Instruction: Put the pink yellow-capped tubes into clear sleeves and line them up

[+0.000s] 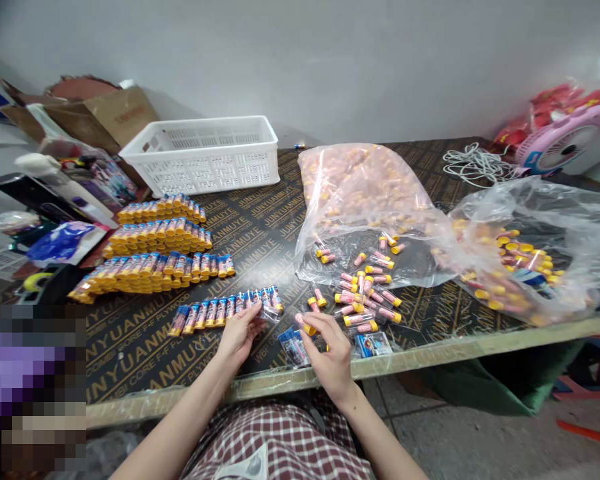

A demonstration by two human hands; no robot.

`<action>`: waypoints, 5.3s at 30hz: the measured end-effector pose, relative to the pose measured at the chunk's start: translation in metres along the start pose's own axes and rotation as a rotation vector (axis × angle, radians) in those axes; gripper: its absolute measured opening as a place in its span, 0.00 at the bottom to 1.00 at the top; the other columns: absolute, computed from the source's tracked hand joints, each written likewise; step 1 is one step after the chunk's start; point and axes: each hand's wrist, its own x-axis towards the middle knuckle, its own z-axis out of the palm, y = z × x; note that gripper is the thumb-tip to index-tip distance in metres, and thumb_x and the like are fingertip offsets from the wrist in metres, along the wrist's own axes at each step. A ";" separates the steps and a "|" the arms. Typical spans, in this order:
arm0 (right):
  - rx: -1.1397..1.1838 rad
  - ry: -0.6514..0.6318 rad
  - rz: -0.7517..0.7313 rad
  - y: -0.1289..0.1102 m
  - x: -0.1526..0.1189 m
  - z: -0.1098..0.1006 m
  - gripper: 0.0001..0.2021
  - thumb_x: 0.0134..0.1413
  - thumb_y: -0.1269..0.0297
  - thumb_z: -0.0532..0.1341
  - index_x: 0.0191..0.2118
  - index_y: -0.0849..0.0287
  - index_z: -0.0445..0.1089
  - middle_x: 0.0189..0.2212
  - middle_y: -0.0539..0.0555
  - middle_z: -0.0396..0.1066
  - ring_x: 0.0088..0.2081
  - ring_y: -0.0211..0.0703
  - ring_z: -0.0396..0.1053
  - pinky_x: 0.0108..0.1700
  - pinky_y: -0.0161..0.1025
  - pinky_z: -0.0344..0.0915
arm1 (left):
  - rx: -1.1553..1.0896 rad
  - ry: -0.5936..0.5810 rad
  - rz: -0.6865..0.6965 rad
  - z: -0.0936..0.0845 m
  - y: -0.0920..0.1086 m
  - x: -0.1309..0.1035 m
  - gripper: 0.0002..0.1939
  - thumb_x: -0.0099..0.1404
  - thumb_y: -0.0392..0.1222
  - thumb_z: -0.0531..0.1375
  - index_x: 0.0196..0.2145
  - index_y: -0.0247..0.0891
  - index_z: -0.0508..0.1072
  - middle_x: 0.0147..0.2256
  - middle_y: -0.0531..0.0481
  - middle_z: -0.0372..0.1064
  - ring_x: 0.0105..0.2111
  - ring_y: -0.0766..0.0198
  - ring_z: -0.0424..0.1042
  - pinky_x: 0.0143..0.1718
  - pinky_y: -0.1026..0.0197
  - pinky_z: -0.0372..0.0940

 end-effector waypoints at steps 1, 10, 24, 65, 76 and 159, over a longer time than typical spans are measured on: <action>-0.011 -0.003 -0.031 -0.001 -0.003 0.001 0.13 0.53 0.71 0.59 0.44 0.51 0.70 0.40 0.55 0.71 0.44 0.46 0.70 0.47 0.47 0.68 | -0.006 0.018 0.002 0.000 0.001 0.000 0.14 0.42 0.45 0.70 0.22 0.33 0.74 0.21 0.51 0.72 0.20 0.70 0.68 0.24 0.67 0.63; -0.025 -0.108 -0.161 -0.002 -0.008 0.011 0.20 0.53 0.76 0.58 0.50 0.49 0.68 0.42 0.54 0.72 0.46 0.45 0.70 0.49 0.46 0.68 | -0.071 0.016 0.003 0.003 -0.002 -0.007 0.17 0.40 0.49 0.71 0.22 0.33 0.73 0.21 0.51 0.71 0.21 0.70 0.68 0.26 0.67 0.64; 0.049 -0.201 -0.017 0.006 -0.011 0.015 0.18 0.53 0.75 0.55 0.49 0.51 0.68 0.40 0.54 0.68 0.43 0.42 0.69 0.49 0.44 0.66 | -0.010 -0.202 0.048 0.011 0.005 -0.018 0.22 0.43 0.42 0.71 0.36 0.35 0.69 0.29 0.50 0.73 0.26 0.67 0.71 0.29 0.65 0.67; 0.306 -0.453 0.024 0.005 -0.004 0.019 0.43 0.43 0.74 0.60 0.63 0.50 0.39 0.62 0.58 0.47 0.58 0.50 0.57 0.58 0.50 0.59 | 0.264 -0.381 -0.011 0.002 0.002 -0.034 0.20 0.45 0.52 0.67 0.27 0.32 0.71 0.22 0.51 0.68 0.19 0.70 0.65 0.23 0.67 0.60; 0.103 -0.221 0.153 0.042 0.008 0.005 0.32 0.51 0.62 0.61 0.61 0.50 0.51 0.60 0.58 0.54 0.53 0.49 0.63 0.53 0.51 0.64 | 1.263 0.565 0.479 -0.156 0.116 -0.003 0.18 0.48 0.56 0.64 0.25 0.35 0.74 0.23 0.49 0.70 0.27 0.60 0.67 0.28 0.63 0.53; 0.128 -0.451 -0.053 0.002 0.004 0.011 0.40 0.38 0.77 0.56 0.61 0.54 0.47 0.61 0.58 0.48 0.62 0.54 0.49 0.59 0.53 0.55 | 0.184 -0.515 -0.074 0.010 0.003 -0.038 0.16 0.48 0.47 0.68 0.28 0.30 0.74 0.25 0.49 0.70 0.24 0.69 0.67 0.28 0.66 0.63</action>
